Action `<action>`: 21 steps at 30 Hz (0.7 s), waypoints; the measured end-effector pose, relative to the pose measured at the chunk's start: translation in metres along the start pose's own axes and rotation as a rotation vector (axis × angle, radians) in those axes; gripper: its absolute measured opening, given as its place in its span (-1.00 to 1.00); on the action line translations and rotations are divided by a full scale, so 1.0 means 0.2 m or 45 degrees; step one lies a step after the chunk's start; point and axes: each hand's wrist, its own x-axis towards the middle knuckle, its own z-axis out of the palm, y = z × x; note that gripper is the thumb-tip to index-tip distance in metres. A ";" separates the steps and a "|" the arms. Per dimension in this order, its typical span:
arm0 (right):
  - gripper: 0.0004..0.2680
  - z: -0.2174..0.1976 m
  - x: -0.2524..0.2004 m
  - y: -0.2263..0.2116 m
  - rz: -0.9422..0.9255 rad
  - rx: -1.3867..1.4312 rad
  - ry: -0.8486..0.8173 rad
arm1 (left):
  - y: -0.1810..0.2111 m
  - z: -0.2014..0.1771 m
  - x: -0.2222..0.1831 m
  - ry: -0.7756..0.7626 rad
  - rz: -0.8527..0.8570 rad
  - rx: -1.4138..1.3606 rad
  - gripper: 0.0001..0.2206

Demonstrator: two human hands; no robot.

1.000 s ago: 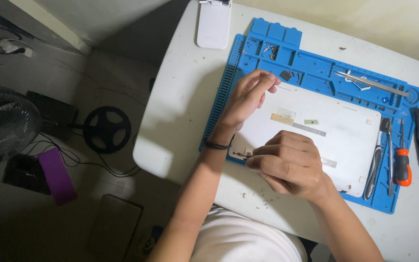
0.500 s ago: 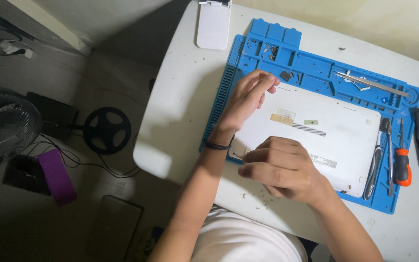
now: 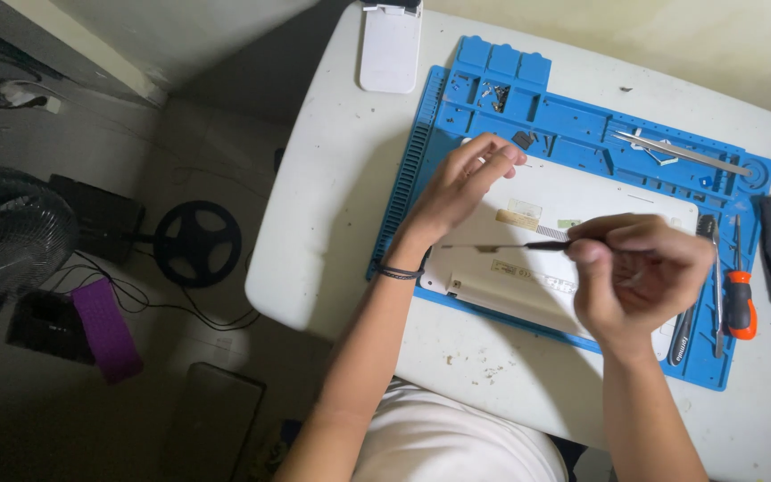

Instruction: The person is using a precision screwdriver to remove several screws from the internal chassis and components of a disassembled laptop.

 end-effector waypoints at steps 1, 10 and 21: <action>-0.78 -0.03 -0.01 0.02 -0.001 -0.005 0.006 | 0.00 0.01 -0.01 -0.008 0.001 0.002 -0.67; -0.77 -0.33 -0.23 0.26 0.735 0.091 0.284 | -0.01 0.17 -0.04 -0.491 0.707 0.844 -0.89; -0.84 -0.51 -0.25 0.22 0.617 -0.872 -0.189 | -0.04 0.31 -0.01 -0.603 0.523 1.272 -0.93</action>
